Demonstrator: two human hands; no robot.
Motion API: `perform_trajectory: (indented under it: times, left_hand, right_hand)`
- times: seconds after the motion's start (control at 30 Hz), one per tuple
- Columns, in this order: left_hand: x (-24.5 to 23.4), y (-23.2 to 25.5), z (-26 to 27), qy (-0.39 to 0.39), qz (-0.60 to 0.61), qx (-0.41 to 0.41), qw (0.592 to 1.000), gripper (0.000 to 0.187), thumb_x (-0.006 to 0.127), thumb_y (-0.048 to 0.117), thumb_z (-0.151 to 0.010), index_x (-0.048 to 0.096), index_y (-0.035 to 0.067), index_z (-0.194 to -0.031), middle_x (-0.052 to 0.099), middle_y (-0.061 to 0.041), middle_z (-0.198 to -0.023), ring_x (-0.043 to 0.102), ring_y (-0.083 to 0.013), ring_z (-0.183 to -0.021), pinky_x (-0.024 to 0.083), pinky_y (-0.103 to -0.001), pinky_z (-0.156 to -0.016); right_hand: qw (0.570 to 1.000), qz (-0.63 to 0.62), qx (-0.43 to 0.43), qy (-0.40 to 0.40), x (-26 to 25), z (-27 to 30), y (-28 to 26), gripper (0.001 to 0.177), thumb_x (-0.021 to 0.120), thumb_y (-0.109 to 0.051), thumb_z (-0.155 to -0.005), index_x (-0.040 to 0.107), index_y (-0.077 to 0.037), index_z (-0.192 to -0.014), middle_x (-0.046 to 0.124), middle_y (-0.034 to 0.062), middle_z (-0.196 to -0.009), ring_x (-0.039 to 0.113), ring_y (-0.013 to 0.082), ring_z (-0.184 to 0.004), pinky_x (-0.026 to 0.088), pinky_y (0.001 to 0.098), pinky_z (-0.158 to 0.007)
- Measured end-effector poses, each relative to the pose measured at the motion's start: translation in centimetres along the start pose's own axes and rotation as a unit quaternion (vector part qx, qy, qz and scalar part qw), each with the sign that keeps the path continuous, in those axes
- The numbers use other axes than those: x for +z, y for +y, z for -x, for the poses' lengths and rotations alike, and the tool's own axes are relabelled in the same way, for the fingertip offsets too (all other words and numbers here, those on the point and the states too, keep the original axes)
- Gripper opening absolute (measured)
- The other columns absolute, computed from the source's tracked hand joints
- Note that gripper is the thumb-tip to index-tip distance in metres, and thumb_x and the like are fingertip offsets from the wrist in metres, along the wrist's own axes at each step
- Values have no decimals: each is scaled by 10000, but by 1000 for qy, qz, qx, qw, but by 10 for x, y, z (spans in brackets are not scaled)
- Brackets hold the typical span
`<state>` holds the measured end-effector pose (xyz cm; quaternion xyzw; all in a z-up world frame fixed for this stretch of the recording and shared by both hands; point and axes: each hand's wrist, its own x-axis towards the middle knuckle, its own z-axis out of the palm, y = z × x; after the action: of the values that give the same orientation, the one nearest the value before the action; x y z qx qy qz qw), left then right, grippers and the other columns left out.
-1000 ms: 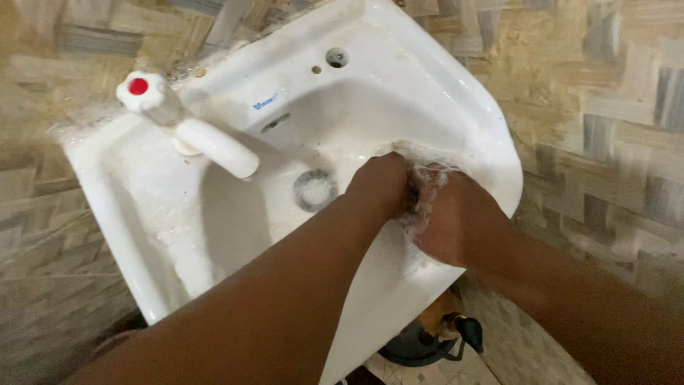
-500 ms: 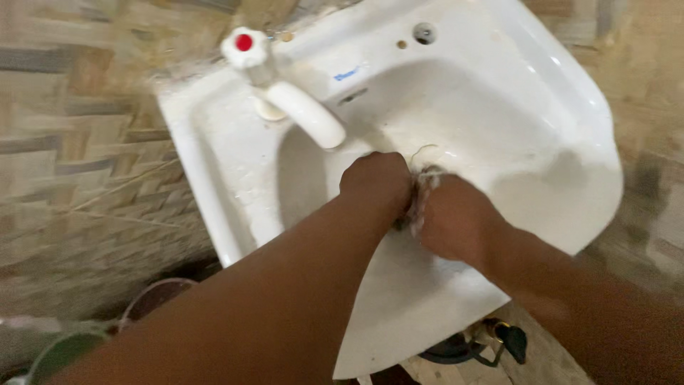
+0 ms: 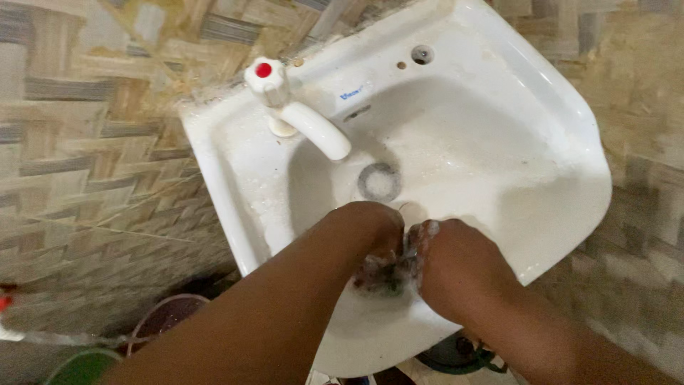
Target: The person wipes a small white sink and the adjacent wall tiles with a cloth and soapy water, then fills an orange bowl from a faucet to rinse the soap away.
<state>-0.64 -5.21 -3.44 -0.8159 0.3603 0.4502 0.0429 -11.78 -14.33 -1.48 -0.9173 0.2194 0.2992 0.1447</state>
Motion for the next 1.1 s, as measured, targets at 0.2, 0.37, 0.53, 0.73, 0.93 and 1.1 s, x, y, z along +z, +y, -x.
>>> perform_trajectory:
  times: [0.2, 0.37, 0.53, 0.73, 0.93, 1.1]
  left_hand:
    - [-18, 57, -40, 74, 171, 47, 981, 253, 756, 154, -846, 713, -21, -1022, 739, -219, -1009, 756, -335, -925, 609, -415, -785]
    - [-25, 98, -88, 269, 154, 78, 948, 278, 784, 170, -816, 717, -27, -999, 728, -243, -1018, 724, -348, -959, 581, -406, -819]
    - [-28, 80, -130, 329, 363, 15, 871, 300, 763, 176, -842, 643, -49, -999, 716, -225, -990, 735, -321, -897, 597, -385, -761]
    - [-25, 18, -156, 358, 597, 44, 716, 194, 570, 87, -961, 655, -85, -993, 670, -178, -862, 647, -241, -710, 545, -390, -623]
    - [1, -4, -126, 407, 798, 11, 444, 328, 559, 50, -965, 507, 4, -1286, 644, -120, -1158, 644, -171, -887, 543, -332, -747]
    - [-4, -9, -75, 389, 814, -77, 425, 336, 564, 107, -953, 568, -22, -1263, 689, -162, -1113, 663, -201, -847, 533, -375, -698]
  right_hand:
    - [964, 77, 2, 254, -20, -9, 63, 250, 693, -178, -890, 684, 60, -967, 685, 201, -919, 690, 301, -837, 586, 415, -780]
    - [909, 187, -40, 369, -40, -37, 118, 252, 697, -208, -891, 688, 42, -912, 680, 197, -873, 672, 297, -822, 571, 416, -727]
    - [887, 227, -102, 389, -44, -76, 119, 266, 700, -238, -892, 693, 25, -857, 675, 192, -826, 653, 294, -807, 556, 417, -675]
    - [965, 119, -83, 218, -75, -122, 50, 311, 582, -289, -985, 676, 7, -999, 670, 205, -970, 661, 310, -893, 551, 438, -813]
    - [960, 104, -215, 144, -69, -143, -12, 332, 496, -292, -1030, 651, -22, -1144, 651, 221, -1126, 651, 344, -1016, 528, 469, -933]
    - [951, 100, -254, 144, -47, -149, -27, 370, 481, -291, -1024, 626, -49, -1264, 603, 231, -1277, 598, 370, -1156, 478, 472, -1040]
